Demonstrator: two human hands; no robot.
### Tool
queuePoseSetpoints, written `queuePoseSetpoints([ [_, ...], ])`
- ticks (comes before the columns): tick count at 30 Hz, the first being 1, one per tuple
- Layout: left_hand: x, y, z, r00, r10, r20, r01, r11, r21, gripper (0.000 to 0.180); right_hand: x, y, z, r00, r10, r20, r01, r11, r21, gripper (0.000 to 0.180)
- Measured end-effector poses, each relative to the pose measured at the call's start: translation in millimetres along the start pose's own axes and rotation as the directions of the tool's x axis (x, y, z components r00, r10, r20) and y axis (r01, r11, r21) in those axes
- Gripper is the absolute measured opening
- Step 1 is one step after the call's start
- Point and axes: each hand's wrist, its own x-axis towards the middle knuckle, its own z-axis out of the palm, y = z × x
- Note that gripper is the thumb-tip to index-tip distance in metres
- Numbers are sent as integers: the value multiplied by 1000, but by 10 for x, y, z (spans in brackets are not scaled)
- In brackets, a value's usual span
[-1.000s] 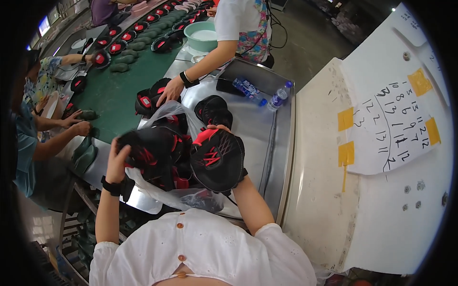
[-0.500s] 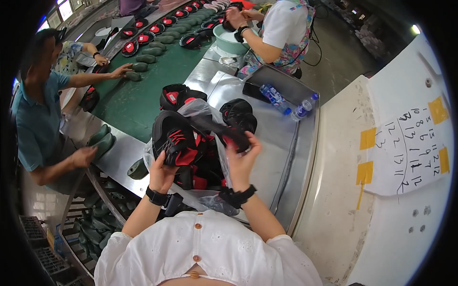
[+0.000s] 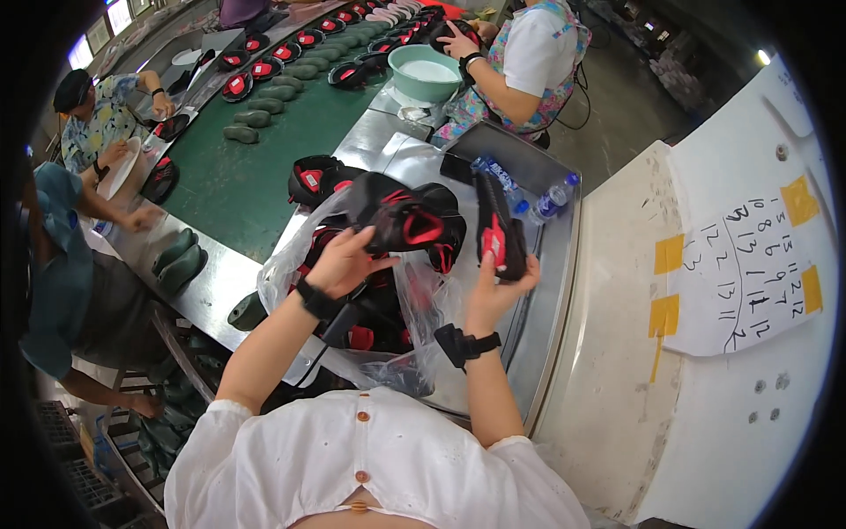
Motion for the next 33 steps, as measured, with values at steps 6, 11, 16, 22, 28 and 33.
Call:
queuePoseSetpoints([
  [6, -101, -633, -254, 978, 63, 201, -128, 937, 326, 65, -288, -27, -113, 872, -400, 281, 468, 849, -245, 67],
  [11, -901, -352, -227, 914, 345, -215, -203, 845, 494, 33, -809, -37, 110, 395, -246, 885, 400, 914, 76, 63],
  [16, -1634, 157, -896, 654, 528, -542, -381, 849, 367, 38, -1033, 345, 715, 392, -37, 919, 369, 922, -120, 68],
  [22, -2012, 217, -955, 601, 582, -547, -466, 812, 351, 41, -1104, 771, 1631, 315, 431, 845, 660, 540, -522, 117],
  [28, -1948, 114, -745, 521, 638, -567, -570, 755, 326, 63, -866, 1084, 1520, 430, 284, 857, 513, 704, -491, 48],
  [33, -1993, 253, -575, 287, 924, -254, -263, 331, 906, 68, -483, 758, 1124, 575, 94, 813, 317, 890, -327, 50],
])
